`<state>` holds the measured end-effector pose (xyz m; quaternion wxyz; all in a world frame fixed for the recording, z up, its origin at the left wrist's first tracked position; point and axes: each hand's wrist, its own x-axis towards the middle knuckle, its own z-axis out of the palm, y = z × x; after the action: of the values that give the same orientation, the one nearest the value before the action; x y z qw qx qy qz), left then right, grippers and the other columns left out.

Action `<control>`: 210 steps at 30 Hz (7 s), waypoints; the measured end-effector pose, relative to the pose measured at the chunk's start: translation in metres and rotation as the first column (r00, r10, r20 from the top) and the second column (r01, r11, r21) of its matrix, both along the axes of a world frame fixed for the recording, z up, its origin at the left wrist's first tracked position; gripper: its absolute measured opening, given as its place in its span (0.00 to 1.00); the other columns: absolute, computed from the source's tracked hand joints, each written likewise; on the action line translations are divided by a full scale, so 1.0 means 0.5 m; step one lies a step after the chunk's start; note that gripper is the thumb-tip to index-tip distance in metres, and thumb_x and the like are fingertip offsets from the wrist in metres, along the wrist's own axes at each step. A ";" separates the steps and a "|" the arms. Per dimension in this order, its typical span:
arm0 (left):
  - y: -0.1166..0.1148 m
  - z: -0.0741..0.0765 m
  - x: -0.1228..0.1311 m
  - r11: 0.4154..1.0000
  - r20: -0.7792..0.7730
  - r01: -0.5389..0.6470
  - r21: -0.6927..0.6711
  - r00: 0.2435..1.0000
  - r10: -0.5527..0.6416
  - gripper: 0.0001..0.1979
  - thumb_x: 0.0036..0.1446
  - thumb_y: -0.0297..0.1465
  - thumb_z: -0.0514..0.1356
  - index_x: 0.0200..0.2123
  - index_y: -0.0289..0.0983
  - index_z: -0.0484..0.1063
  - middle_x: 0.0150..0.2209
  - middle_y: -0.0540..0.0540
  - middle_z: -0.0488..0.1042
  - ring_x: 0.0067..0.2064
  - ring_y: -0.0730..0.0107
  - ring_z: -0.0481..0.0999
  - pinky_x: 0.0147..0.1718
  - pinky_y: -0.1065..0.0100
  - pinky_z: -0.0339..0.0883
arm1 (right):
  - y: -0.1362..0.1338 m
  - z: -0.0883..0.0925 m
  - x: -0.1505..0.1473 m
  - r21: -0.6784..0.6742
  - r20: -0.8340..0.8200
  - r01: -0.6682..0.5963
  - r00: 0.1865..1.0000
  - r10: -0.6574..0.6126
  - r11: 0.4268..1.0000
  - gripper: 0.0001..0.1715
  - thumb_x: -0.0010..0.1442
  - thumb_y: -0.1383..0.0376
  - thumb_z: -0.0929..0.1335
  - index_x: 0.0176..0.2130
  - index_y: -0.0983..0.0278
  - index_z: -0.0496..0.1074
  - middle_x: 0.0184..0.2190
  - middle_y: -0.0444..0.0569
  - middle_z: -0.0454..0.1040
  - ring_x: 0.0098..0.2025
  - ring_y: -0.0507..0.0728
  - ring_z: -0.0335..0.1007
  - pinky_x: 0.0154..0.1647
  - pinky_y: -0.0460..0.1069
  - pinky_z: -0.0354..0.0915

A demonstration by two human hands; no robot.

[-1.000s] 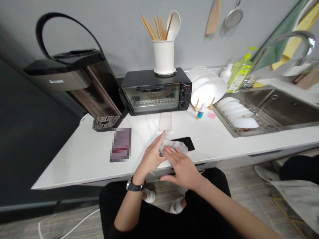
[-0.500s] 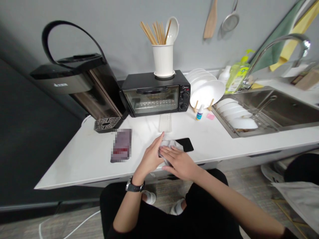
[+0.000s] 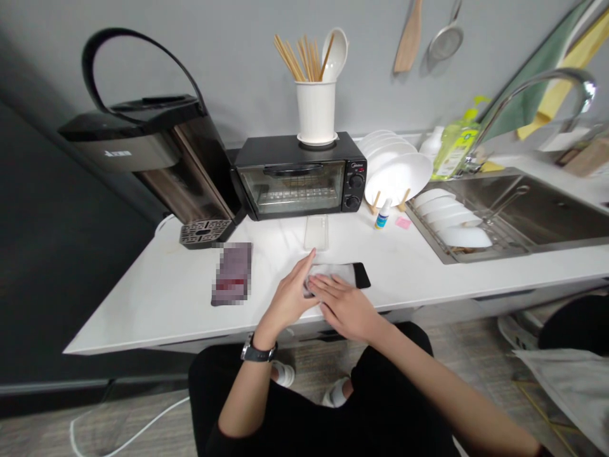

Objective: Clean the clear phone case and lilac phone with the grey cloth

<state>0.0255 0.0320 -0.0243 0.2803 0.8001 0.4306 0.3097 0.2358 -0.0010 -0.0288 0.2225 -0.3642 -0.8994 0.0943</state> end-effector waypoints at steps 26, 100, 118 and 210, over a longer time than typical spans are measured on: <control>-0.004 0.004 -0.001 0.996 0.138 -0.031 -0.080 0.990 0.042 0.28 0.67 0.40 0.65 0.67 0.45 0.67 0.63 0.42 0.76 0.57 0.58 0.81 0.61 0.57 0.72 | 0.096 0.019 0.140 0.043 -0.082 0.124 0.989 -0.120 0.991 0.18 0.76 0.57 0.63 0.53 0.61 0.80 0.48 0.52 0.84 0.48 0.60 0.82 0.49 0.53 0.74; 0.020 -0.005 0.012 0.976 -0.091 -0.214 -0.049 0.974 0.209 0.31 0.58 0.31 0.65 0.65 0.40 0.65 0.49 0.43 0.80 0.49 0.58 0.81 0.52 0.58 0.73 | 0.042 -0.019 -0.009 0.027 -0.040 0.119 0.992 -0.118 0.993 0.61 0.67 0.34 0.62 0.76 0.75 0.47 0.76 0.68 0.50 0.79 0.69 0.42 0.77 0.66 0.48; 0.011 -0.011 0.015 0.971 -0.099 -0.238 -0.026 0.967 0.234 0.34 0.55 0.33 0.71 0.64 0.42 0.66 0.39 0.50 0.77 0.41 0.62 0.78 0.47 0.61 0.72 | 0.031 -0.026 0.013 0.049 -0.106 0.447 0.891 -0.441 0.893 0.47 0.73 0.46 0.63 0.75 0.72 0.52 0.73 0.69 0.56 0.76 0.74 0.52 0.70 0.72 0.60; 0.016 0.001 0.014 0.963 -0.105 -0.253 -0.098 0.965 0.242 0.36 0.54 0.33 0.71 0.64 0.46 0.64 0.37 0.52 0.77 0.40 0.65 0.77 0.44 0.64 0.70 | 0.144 -0.026 0.168 -0.592 -0.445 0.207 0.722 -0.530 0.779 0.17 0.61 0.66 0.68 0.49 0.61 0.80 0.43 0.48 0.85 0.43 0.59 0.80 0.49 0.52 0.72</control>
<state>0.0328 0.0402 -0.0240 0.2633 0.7365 0.5562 0.2809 0.3198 0.0708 -0.0420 0.4020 -0.5391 -0.6321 0.3851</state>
